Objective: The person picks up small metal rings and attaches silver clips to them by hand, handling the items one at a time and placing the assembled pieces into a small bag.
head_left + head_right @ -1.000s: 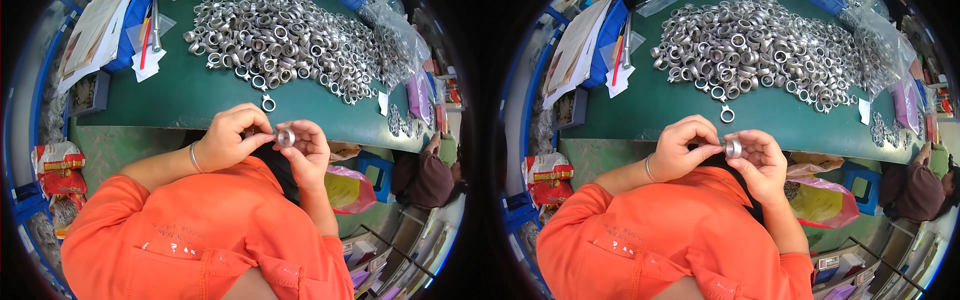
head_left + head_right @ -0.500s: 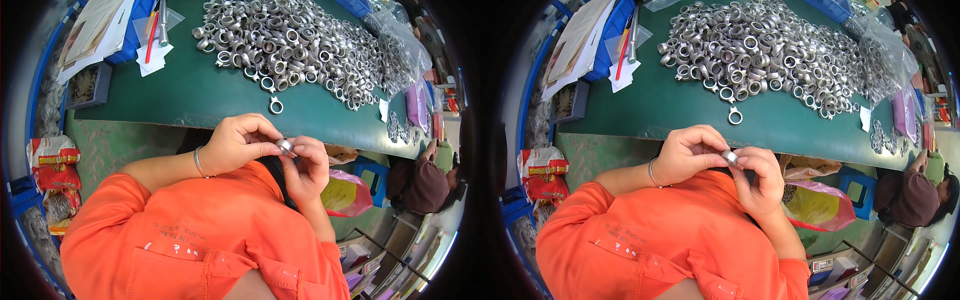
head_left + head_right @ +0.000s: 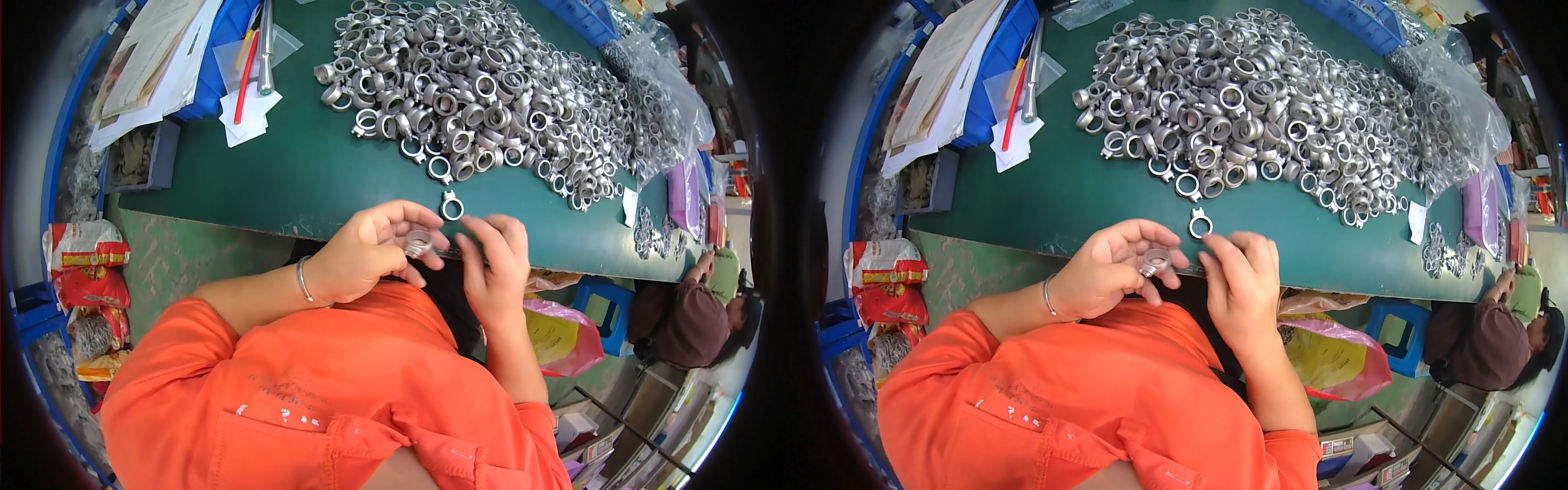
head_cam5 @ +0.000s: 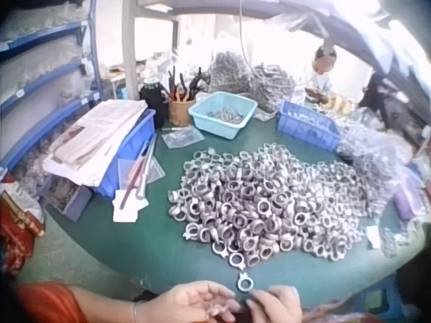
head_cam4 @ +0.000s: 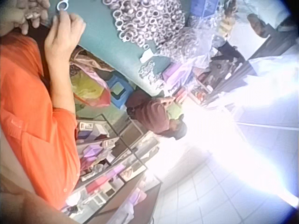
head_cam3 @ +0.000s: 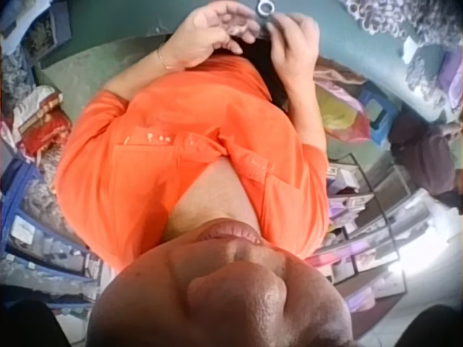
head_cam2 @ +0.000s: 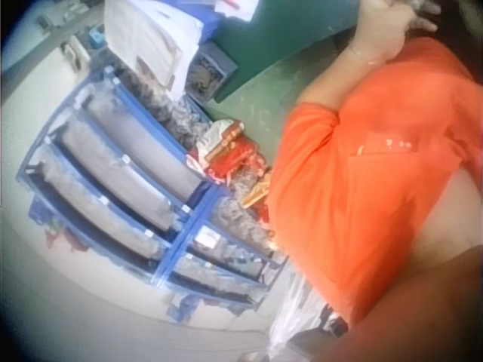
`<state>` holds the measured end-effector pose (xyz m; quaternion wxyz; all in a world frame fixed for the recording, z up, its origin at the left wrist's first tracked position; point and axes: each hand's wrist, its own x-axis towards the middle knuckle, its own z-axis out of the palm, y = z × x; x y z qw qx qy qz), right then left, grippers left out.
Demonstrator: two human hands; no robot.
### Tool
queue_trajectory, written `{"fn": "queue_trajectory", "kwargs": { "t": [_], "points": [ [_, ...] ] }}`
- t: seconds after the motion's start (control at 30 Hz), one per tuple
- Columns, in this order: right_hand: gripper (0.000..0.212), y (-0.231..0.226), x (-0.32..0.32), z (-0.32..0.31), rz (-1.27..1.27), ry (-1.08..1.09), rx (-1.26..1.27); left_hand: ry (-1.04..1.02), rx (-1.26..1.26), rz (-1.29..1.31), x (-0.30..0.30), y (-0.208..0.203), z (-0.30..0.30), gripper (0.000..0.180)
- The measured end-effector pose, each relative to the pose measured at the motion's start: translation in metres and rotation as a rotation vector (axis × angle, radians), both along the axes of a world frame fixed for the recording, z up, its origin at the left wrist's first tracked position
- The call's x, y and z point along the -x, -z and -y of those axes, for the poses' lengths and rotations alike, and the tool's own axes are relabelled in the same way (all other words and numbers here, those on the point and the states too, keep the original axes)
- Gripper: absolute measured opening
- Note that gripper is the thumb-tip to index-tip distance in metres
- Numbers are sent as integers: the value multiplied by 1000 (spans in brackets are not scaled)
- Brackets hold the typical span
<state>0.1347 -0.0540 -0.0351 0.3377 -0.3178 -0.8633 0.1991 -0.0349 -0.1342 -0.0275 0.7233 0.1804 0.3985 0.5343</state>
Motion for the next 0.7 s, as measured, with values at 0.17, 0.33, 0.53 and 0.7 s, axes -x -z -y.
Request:
{"fn": "queue_trajectory", "kwargs": {
  "t": [0.17, 0.33, 0.53, 0.7],
  "points": [
    [16, 10, 5, -14, 16, -76, 132, -33, -41, -13, 8, 10, -4, 15],
    [13, 6, 5, -5, -297, -213, 459, 24, -89, -179, 6, 8, -9, 16],
    [10, 4, 11, 1, -426, -200, 552, -133, -541, -727, -1, 10, -15, 9],
    [29, 2, 8, 1, -622, -212, 1087, -190, -658, -872, -1, 11, -15, 10]
  ]
}}
